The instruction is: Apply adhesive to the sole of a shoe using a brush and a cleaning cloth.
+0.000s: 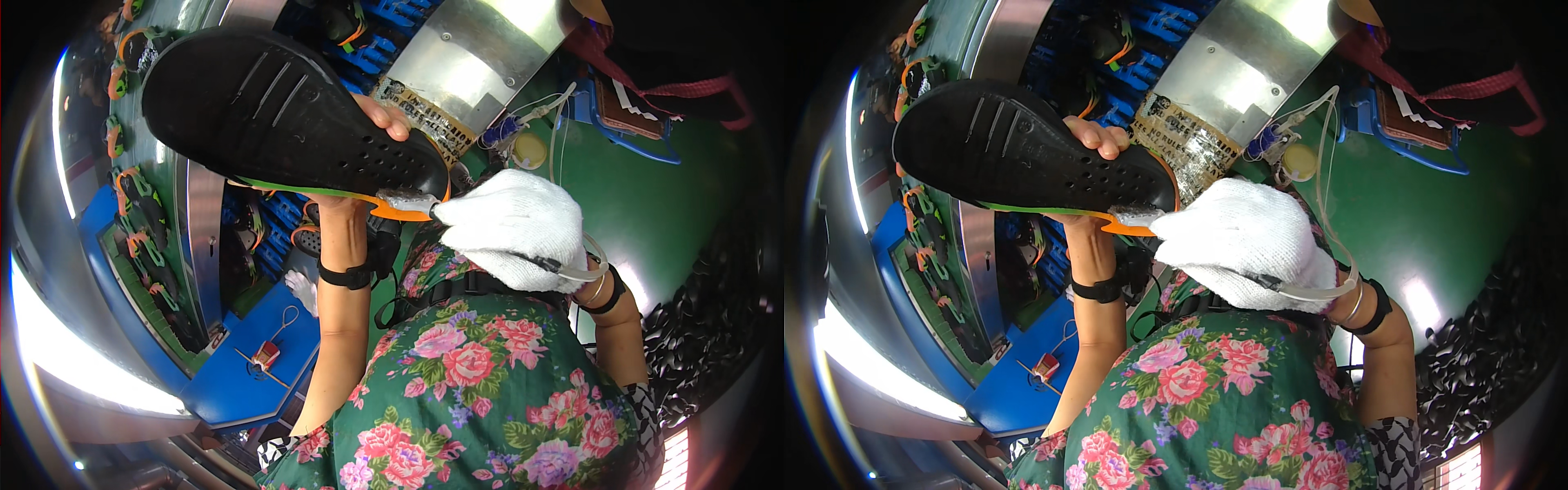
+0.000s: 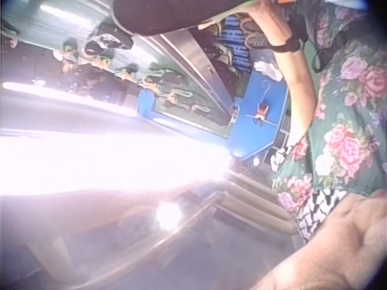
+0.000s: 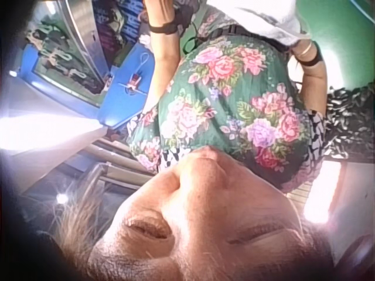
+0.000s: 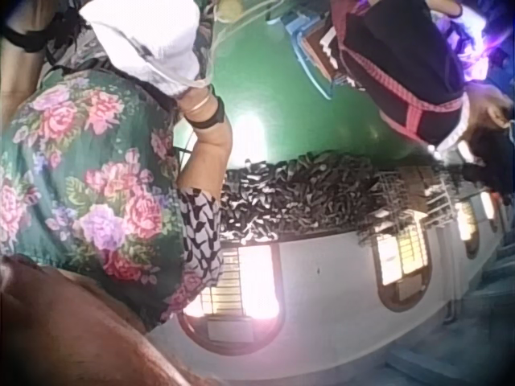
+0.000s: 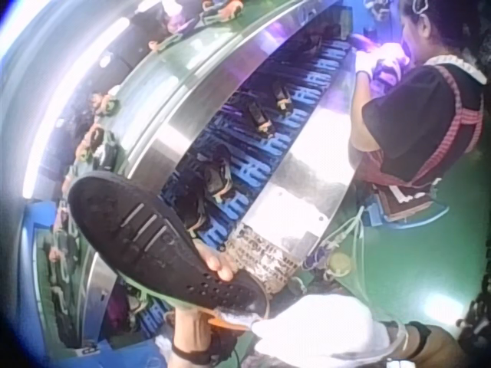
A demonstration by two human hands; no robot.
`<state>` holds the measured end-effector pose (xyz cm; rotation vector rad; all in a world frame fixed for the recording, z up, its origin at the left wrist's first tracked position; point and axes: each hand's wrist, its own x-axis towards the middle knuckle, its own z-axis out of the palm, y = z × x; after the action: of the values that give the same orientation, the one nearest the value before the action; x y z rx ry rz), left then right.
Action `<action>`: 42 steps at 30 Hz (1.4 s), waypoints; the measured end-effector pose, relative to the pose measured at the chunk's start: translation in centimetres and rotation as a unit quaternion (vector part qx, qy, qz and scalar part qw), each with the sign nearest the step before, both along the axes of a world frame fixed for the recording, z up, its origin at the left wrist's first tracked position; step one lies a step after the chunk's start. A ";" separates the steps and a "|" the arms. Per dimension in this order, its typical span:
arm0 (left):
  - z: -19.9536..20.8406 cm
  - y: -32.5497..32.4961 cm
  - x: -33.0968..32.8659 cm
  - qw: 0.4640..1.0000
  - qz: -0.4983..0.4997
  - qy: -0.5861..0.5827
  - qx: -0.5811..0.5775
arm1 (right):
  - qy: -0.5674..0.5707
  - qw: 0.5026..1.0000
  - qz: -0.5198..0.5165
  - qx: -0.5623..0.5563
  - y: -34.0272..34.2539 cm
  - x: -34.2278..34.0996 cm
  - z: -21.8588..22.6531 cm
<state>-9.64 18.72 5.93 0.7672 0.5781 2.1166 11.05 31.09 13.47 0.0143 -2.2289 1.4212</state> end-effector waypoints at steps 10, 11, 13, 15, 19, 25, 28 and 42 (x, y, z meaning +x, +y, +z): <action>0.6 0.1 0.2 1.000 0.026 0.001 -0.014 | -0.012 1.000 0.012 -0.015 0.3 0.2 -0.7; 0.6 0.1 0.3 0.999 0.027 -0.014 -0.013 | -0.006 0.999 0.019 -0.034 0.4 0.2 -0.8; 0.6 -0.1 0.3 0.999 0.031 -0.027 -0.013 | 0.001 0.998 0.029 -0.055 0.4 0.1 -0.9; 0.9 0.7 0.2 0.999 0.020 -0.031 0.014 | -0.026 0.998 0.035 -0.034 0.9 0.2 0.4; 1.0 0.6 0.4 0.999 0.012 -0.051 0.013 | -0.004 1.000 0.031 -0.002 -0.5 0.1 0.1; 0.4 -0.1 0.7 0.995 0.002 -0.103 0.019 | 0.034 0.998 0.023 -0.045 -1.3 -0.5 0.2; -0.3 0.0 0.3 0.996 -0.010 -0.081 0.045 | 0.049 0.998 0.004 -0.026 -0.8 -0.1 -0.6; 0.6 -0.1 0.0 1.000 -0.014 0.002 0.000 | 0.009 0.999 -0.025 0.021 -0.4 0.4 -0.1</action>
<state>-9.62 18.61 6.53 0.7746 0.5667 2.0899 11.41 30.71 13.39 -0.0153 -2.2293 1.3417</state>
